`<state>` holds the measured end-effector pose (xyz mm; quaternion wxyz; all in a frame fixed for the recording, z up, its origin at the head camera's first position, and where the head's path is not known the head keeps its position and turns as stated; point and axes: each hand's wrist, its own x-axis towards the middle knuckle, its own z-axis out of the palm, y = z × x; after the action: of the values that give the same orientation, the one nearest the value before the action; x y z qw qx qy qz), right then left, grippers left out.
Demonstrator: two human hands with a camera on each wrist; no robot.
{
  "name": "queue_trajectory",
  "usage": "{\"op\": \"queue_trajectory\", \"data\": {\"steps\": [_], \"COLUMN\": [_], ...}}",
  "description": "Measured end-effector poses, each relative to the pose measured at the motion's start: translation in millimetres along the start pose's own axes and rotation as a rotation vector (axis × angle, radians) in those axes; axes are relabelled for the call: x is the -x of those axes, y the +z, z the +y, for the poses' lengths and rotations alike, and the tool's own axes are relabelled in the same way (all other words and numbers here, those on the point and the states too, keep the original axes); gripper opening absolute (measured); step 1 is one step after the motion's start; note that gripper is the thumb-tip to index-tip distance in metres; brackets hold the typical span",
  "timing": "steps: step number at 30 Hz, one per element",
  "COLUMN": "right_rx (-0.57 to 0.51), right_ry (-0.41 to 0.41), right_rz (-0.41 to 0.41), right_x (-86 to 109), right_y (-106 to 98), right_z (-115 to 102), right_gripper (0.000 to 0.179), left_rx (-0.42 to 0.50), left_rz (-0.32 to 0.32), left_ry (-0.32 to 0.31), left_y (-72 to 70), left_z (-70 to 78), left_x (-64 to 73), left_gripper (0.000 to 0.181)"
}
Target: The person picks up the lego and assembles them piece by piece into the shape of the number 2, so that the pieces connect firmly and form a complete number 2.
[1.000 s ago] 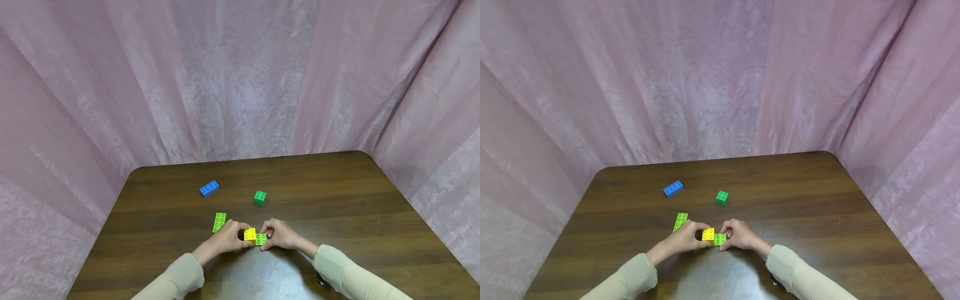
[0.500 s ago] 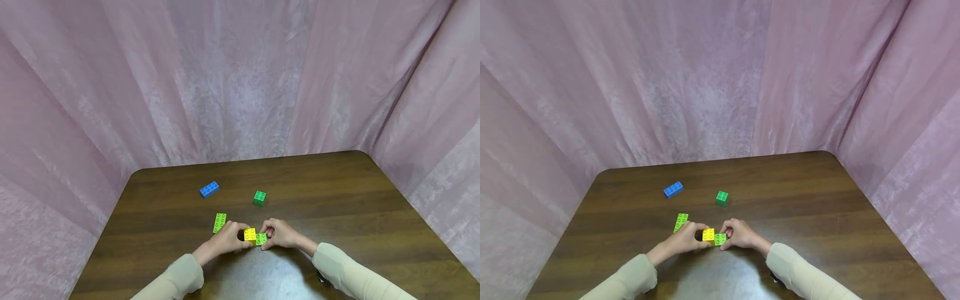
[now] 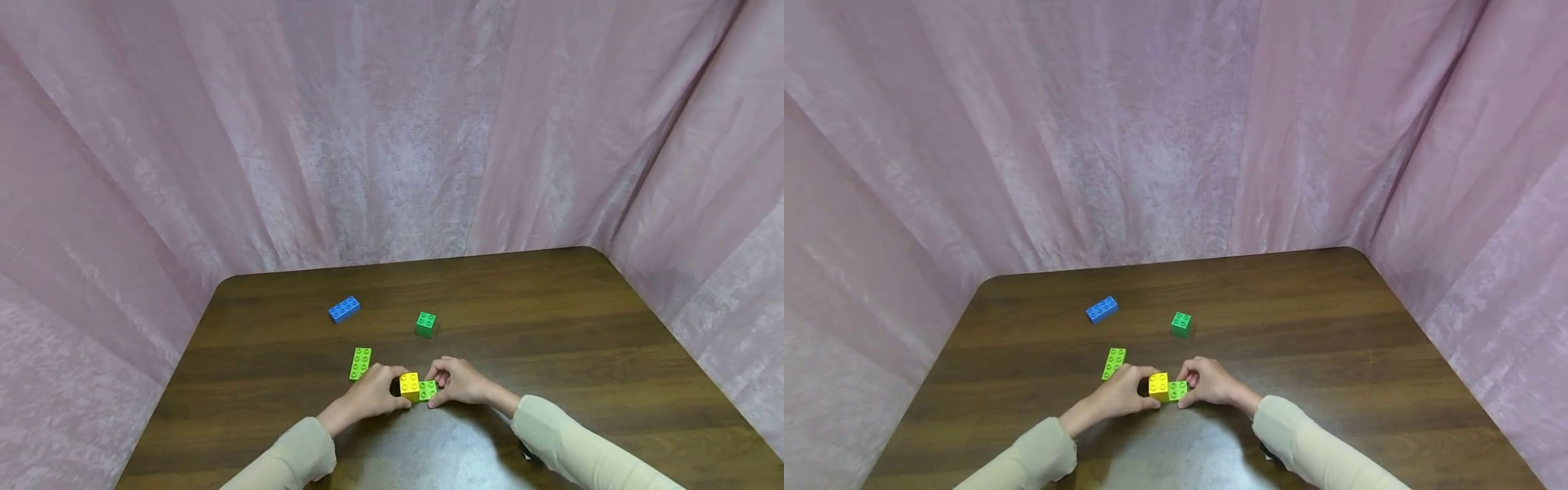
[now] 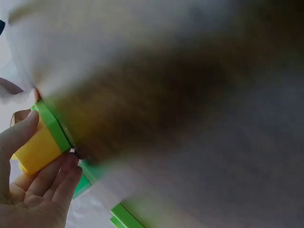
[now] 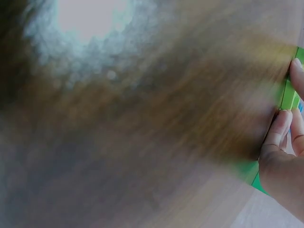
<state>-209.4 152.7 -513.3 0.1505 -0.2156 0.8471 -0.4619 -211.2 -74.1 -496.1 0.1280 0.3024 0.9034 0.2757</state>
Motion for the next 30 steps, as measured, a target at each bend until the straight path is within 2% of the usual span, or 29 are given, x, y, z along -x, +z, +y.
{"op": "queue_trajectory", "data": {"steps": [7,11,16,20,24,30], "right_rx": [0.011,0.023,0.026,0.025,0.017,0.017], "right_ry": [0.004,0.016,0.038,0.038,0.037,0.024], "right_rz": [-0.001,-0.016,-0.035,-0.041,-0.037,-0.035], "right_x": [-0.3,-0.6,-1.1,-0.2,0.8,0.5], "right_y": [-2,-3,-3,-2,-1,-2], "right_z": [1,0,0,-1,-1,-2], "right_gripper": [0.031,0.032,0.033,0.034,0.034,0.034], "left_rx": [0.010,0.054,0.097,0.125,0.187,0.244], "left_rz": [-0.038,-0.071,-0.080,-0.065,-0.044,0.018], "left_ry": [0.025,0.018,0.031,0.055,0.085,0.059], "left_y": [-4.3,-6.6,-6.2,-9.8,-19.9,-36.8], "left_z": [-0.1,2.4,7.0,12.4,18.4,20.7], "left_x": [-3.1,-4.3,-5.9,-6.1,-6.8,-8.5], "left_gripper": [0.054,0.055,0.054,0.057,0.057,0.048]}}
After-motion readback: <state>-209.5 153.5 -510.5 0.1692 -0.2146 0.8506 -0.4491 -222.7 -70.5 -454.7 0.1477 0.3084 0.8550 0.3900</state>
